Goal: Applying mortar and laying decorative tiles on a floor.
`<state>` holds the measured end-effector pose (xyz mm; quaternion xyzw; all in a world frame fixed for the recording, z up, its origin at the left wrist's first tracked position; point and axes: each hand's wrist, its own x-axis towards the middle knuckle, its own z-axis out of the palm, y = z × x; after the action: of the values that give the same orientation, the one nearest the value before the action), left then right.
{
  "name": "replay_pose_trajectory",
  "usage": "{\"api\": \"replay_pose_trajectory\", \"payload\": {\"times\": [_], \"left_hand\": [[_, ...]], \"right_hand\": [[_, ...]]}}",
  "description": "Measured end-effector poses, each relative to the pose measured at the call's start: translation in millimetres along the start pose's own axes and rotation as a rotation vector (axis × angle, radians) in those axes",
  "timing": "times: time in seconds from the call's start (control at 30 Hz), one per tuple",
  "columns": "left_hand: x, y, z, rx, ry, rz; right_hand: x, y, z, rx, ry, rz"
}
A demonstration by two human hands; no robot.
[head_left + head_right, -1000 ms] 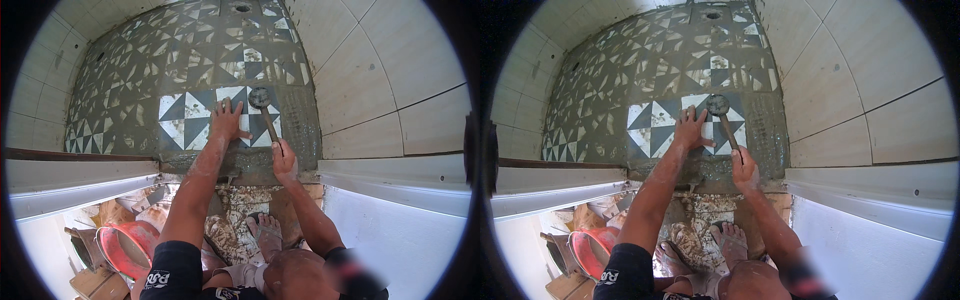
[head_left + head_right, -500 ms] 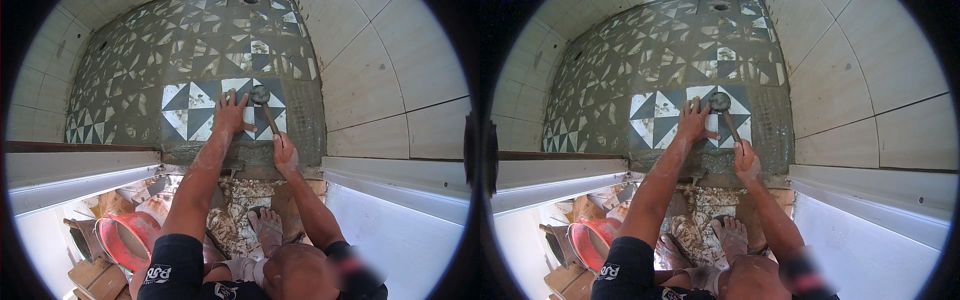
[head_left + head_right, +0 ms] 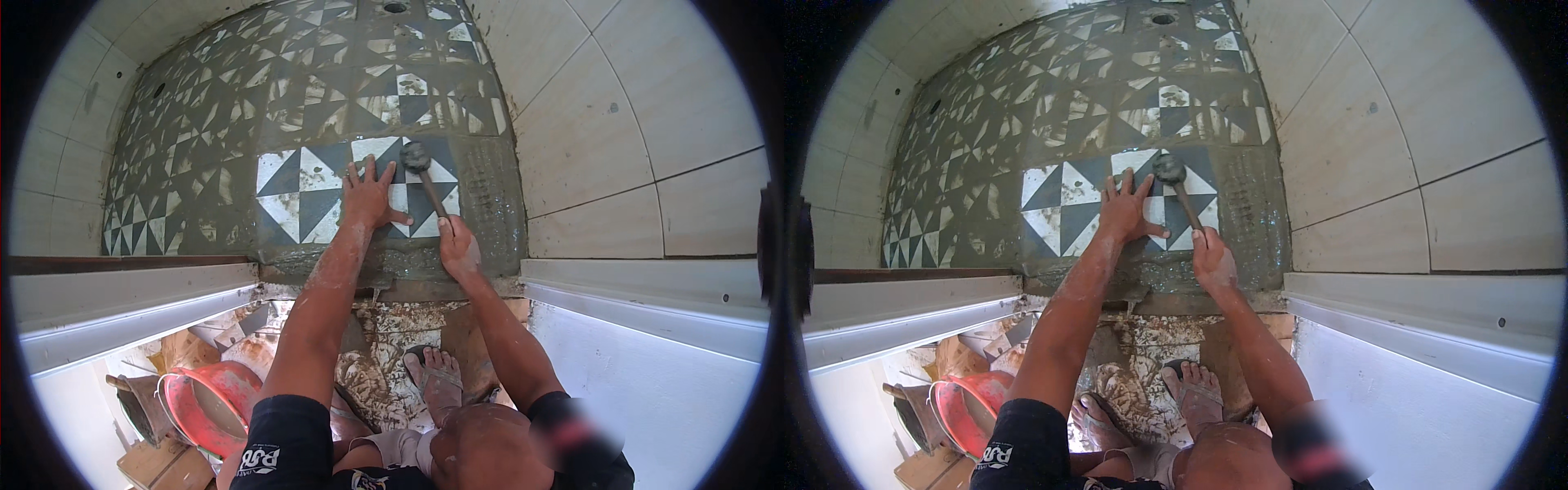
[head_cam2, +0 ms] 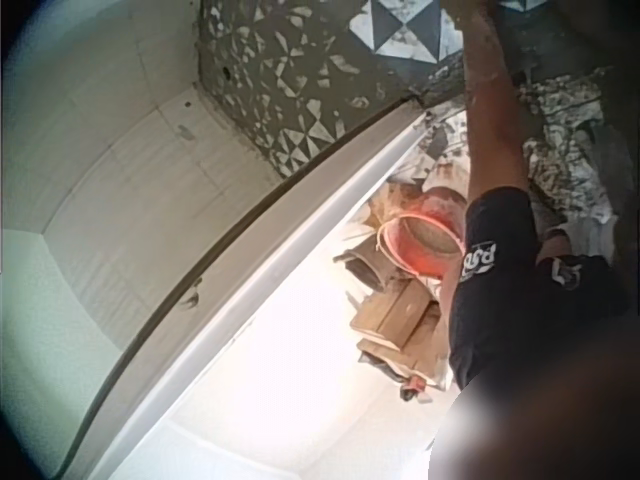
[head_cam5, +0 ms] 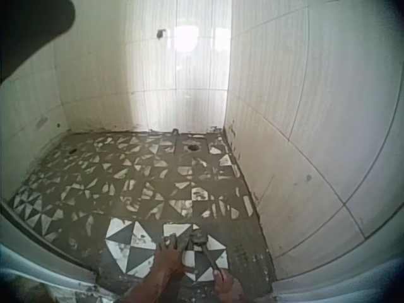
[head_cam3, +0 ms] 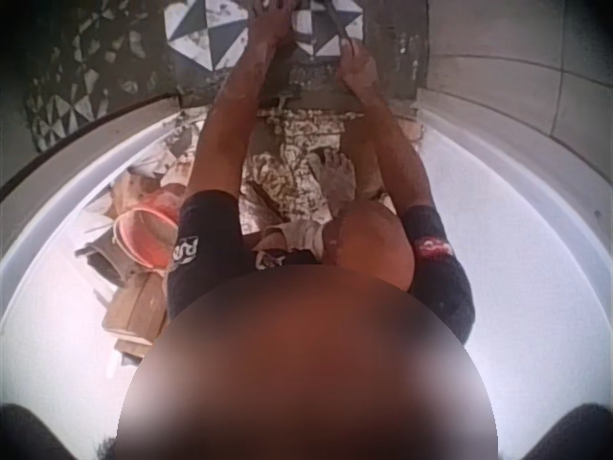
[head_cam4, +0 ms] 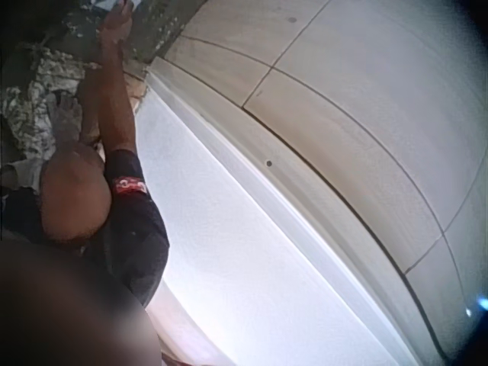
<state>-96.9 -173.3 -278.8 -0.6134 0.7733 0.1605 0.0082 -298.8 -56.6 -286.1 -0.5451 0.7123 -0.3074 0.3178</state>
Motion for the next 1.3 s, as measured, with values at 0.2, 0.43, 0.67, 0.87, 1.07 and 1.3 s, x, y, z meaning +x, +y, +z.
{"api": "replay_pose_trajectory", "payload": {"times": [0.2, 0.43, 0.67, 0.87, 1.07, 1.3], "left_hand": [[-3, -2, -4, 0.031, -0.012, -0.005], [0, 4, -4, 0.035, -0.040, -0.001], [-1, 2, -6, 0.057, -0.047, -0.003], [0, 0, -6, 0.063, -0.061, -0.012], [-1, 1, -7, 0.065, -0.065, -0.021], [-1, 0, -3, 0.055, -0.038, -0.003]], "right_hand": [[11, -8, 4, -0.020, -0.018, 0.044], [21, 6, 8, -0.045, 0.014, 0.014], [25, -5, 5, 0.030, -0.002, 0.036], [32, -11, 5, 0.035, -0.006, 0.049], [43, -1, 9, 0.046, 0.020, 0.025], [49, 7, 10, 0.048, 0.055, 0.020]]}}
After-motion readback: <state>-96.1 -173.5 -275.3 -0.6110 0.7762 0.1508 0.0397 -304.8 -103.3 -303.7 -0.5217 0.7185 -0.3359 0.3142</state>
